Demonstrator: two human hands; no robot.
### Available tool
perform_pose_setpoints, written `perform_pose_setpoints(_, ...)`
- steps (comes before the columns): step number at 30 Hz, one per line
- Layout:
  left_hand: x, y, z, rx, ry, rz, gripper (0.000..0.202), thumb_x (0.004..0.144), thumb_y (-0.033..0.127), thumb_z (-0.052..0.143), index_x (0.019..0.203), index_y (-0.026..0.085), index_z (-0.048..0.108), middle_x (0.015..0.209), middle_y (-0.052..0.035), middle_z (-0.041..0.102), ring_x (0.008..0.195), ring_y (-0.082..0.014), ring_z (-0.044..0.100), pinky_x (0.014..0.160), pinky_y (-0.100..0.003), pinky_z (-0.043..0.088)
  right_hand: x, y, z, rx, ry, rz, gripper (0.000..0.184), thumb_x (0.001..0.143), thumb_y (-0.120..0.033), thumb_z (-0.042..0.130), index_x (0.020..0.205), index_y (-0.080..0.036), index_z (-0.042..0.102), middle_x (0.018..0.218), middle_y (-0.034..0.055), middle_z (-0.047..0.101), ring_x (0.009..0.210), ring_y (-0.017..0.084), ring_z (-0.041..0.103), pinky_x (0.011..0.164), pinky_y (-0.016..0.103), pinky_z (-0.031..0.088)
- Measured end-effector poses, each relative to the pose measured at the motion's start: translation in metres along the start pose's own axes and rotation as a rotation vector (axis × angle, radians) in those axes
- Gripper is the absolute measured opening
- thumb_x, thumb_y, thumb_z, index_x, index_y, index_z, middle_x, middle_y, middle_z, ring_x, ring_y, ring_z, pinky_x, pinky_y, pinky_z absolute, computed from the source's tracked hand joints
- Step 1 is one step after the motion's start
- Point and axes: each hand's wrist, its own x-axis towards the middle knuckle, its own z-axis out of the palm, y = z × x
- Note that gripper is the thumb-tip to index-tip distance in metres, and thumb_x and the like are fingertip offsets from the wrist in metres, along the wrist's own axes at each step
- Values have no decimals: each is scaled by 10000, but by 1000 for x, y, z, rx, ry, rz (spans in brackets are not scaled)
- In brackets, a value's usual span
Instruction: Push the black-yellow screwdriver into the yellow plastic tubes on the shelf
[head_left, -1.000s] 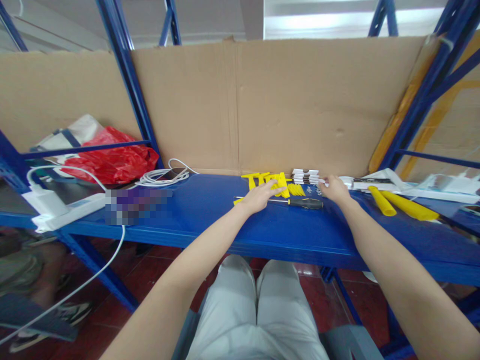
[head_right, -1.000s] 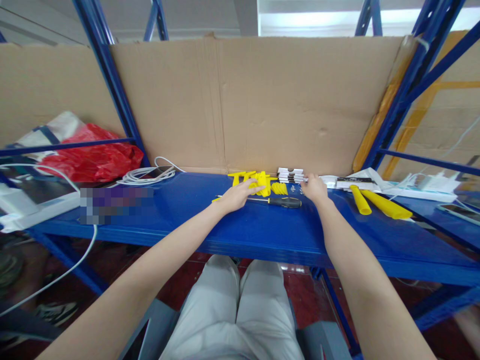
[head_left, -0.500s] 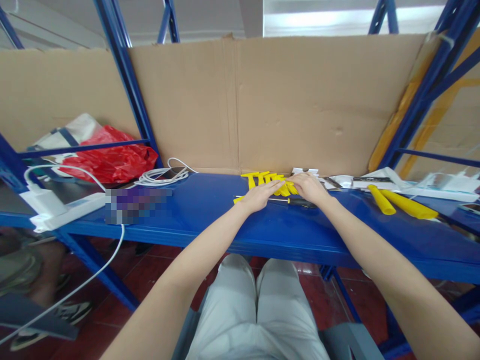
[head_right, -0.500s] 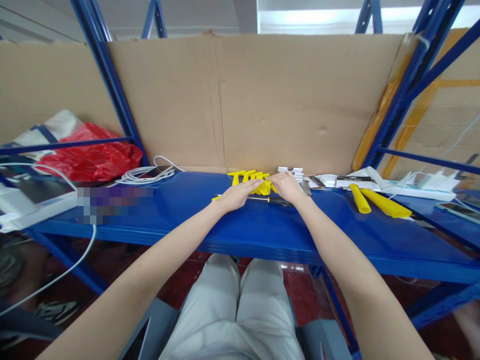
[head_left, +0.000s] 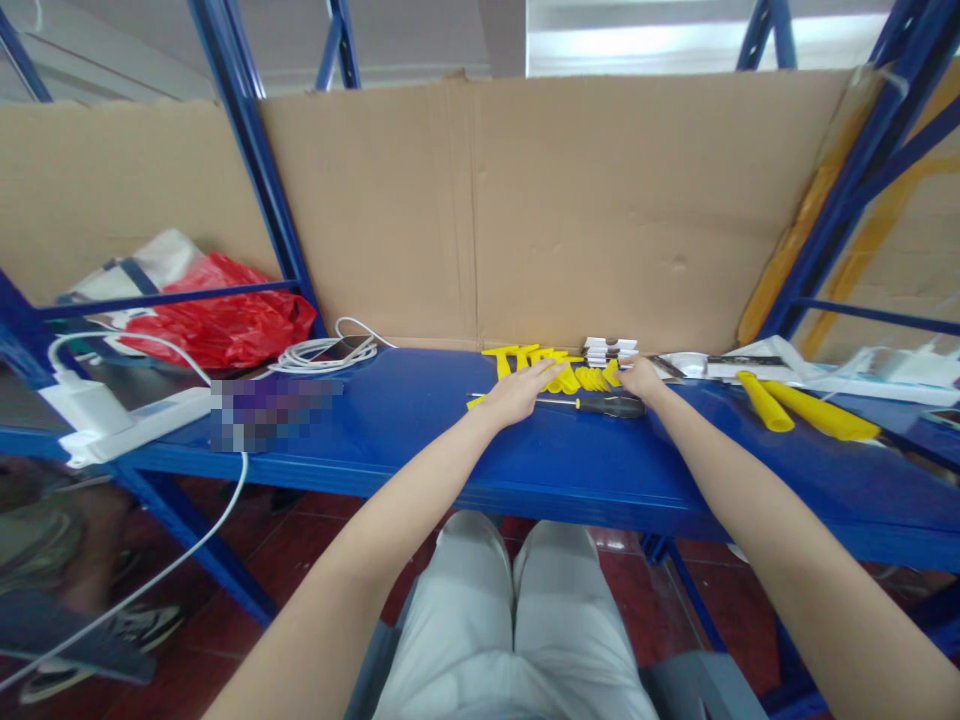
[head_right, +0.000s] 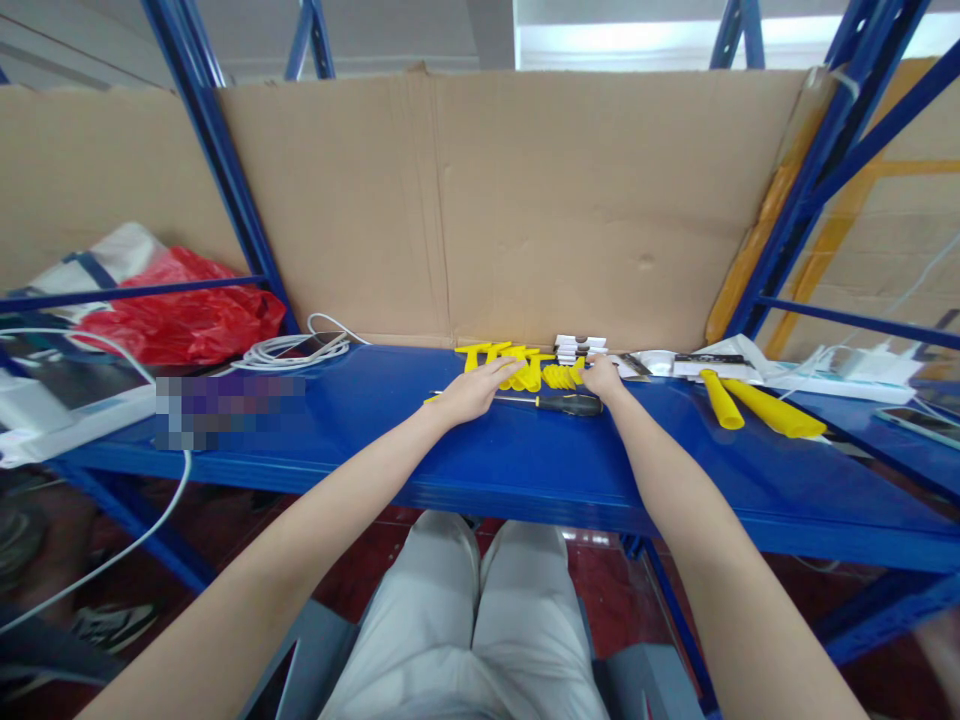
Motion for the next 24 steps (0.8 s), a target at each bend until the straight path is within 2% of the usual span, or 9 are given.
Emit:
perform_pose_setpoints(4,-1,1,-2,13,-15,-18,711,848,-14,344,1513,236,370,1572,-85,387,1401,-205,427,1110,-375,404,-5,-16,-5,-175,-100,10,261,805,-161,563,973,-139,762,987,131,747,995,275,682,851,322,508)
perform_pose_setpoints(11,0,-2,1,-7,14,15,778,830,-19,352,1546,278,289,1569,-69,395,1400,-204,427,1117,-402,400,-15,-25,-15,-239,-175,-83,264,860,-181,506,844,-156,769,964,108,757,974,259,685,820,291,502)
perform_pose_setpoints(13,0,-3,2,-19,10,5,758,836,-15,343,1540,261,299,1575,-76,383,1413,-203,409,1121,-398,395,-17,-28,-19,-149,-134,-113,246,860,-170,512,832,-158,755,965,99,756,974,247,678,829,291,498)
perform_pose_setpoints(15,0,-3,3,-39,13,1,736,845,-3,334,1539,239,296,1582,-90,369,1425,-204,391,1125,-399,390,-22,-35,-23,32,-97,-150,220,873,-195,526,835,-155,739,940,93,754,934,228,677,813,293,505)
perform_pose_setpoints(17,0,-4,4,-66,28,7,723,856,19,336,1546,223,267,1586,-109,355,1435,-210,376,1127,-406,386,-31,-47,-28,282,-142,-144,213,896,-266,547,872,-148,722,855,89,746,808,197,679,731,279,517)
perform_pose_setpoints(19,1,-4,5,-90,46,16,718,867,50,352,1555,219,231,1590,-122,342,1443,-221,364,1126,-422,384,-43,-61,-33,550,-288,-101,240,900,-337,584,1005,-156,702,785,78,733,680,162,667,630,245,504)
perform_pose_setpoints(21,1,-5,5,-105,58,25,722,872,76,371,1559,228,205,1589,-129,343,1445,-233,360,1121,-443,387,-56,-75,-37,740,-437,-70,294,865,-343,643,1097,-165,677,730,65,717,601,149,651,568,229,486)
perform_pose_setpoints(24,2,-4,5,-110,64,33,718,879,95,388,1556,240,197,1586,-124,348,1444,-237,363,1108,-444,401,-68,-89,-38,827,-660,-78,404,768,-228,716,1164,-175,661,746,57,720,581,140,637,553,227,483)
